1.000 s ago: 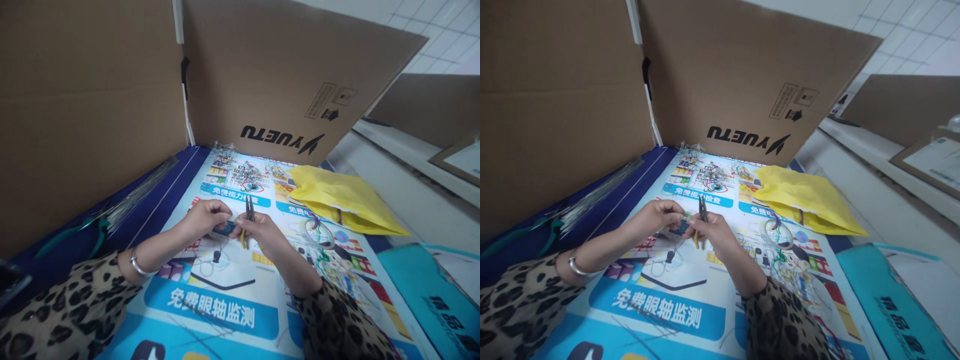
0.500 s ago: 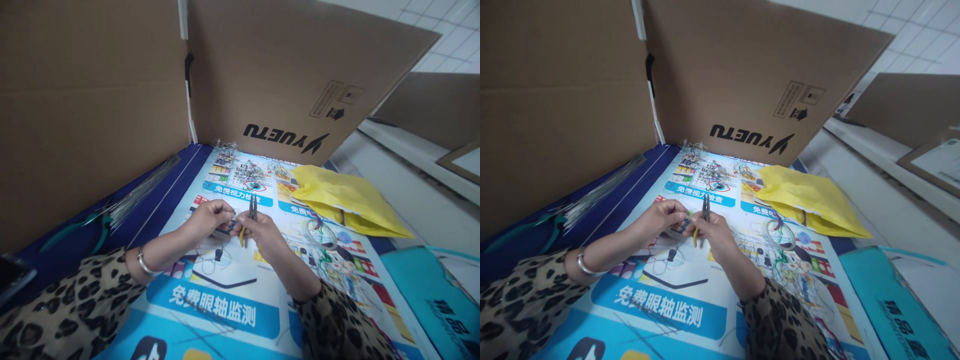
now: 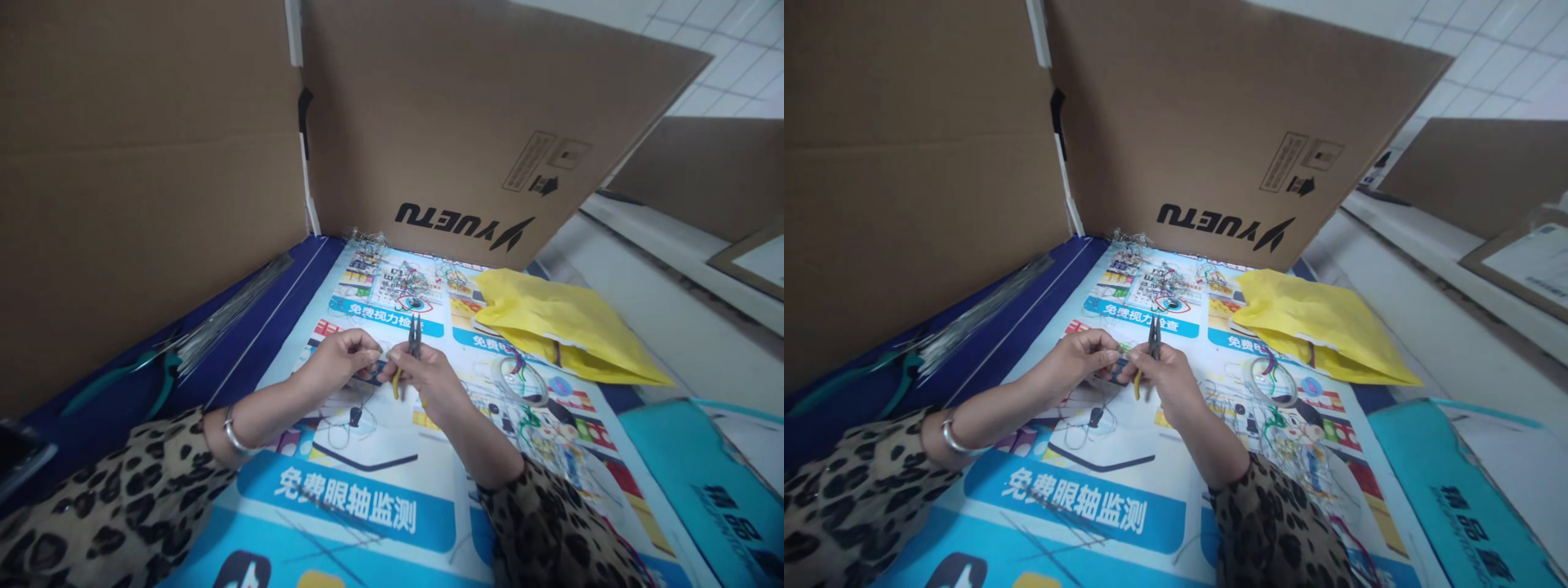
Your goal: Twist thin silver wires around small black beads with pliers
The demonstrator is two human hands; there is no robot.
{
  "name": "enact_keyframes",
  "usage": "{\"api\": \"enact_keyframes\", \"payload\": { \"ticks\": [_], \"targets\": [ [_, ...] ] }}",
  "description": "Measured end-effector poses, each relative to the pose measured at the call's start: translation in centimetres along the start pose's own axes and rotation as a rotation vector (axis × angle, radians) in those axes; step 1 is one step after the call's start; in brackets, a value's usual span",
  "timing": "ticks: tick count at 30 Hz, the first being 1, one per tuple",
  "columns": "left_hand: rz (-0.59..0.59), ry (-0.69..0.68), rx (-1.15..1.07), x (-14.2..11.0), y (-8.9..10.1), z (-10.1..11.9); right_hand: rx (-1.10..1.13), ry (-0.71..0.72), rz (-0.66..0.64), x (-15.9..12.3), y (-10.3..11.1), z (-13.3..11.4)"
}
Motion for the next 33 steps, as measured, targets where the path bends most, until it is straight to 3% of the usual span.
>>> {"api": "enact_keyframes", "payload": {
  "ticks": [4, 7, 9, 13, 17, 24, 26, 33],
  "targets": [
    [-0.006, -0.029, 0.095, 0.7, 0.7, 0.2, -0.087, -0.021, 0.030, 0.1, 0.5, -1.0],
    [0.045, -0.116, 0.236, 2.0, 2.0, 0.0, -0.284, 0.029, 0.023, -0.5, 0.6, -2.2],
    [0.084, -0.133, 0.271, 3.0, 3.1, -0.3, -0.496, 0.035, -0.129, -1.5, 0.0, -2.8],
    [0.131, -0.130, 0.358, 4.2, 4.6, -1.3, -0.960, 0.163, -0.621, -5.3, -3.0, -3.2],
    [0.143, -0.120, 0.457, 4.8, 5.0, -2.3, -1.396, 0.282, -0.815, -9.2, -6.2, -2.7],
    [0.119, -0.160, 0.642, 4.8, 5.0, -2.4, -1.573, 0.375, -0.877, -11.7, -8.6, 1.0],
    [0.117, -0.170, 0.681, 4.7, 5.0, -2.2, -1.605, 0.421, -0.822, -11.7, -8.7, 2.6],
    [0.103, -0.190, 0.753, 4.4, 5.4, -1.2, -1.610, 0.450, -0.872, -11.8, -8.6, 6.1]
  ]
}}
Point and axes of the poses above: each hand's wrist, its own x-axis towards the middle knuckle, its own y-axis out of the back of the hand, z = x × y, the point moved 1 cm from there along x, towards the middle knuckle, and after that the axes turned 5 degrees about z, right-handed, at the moved point
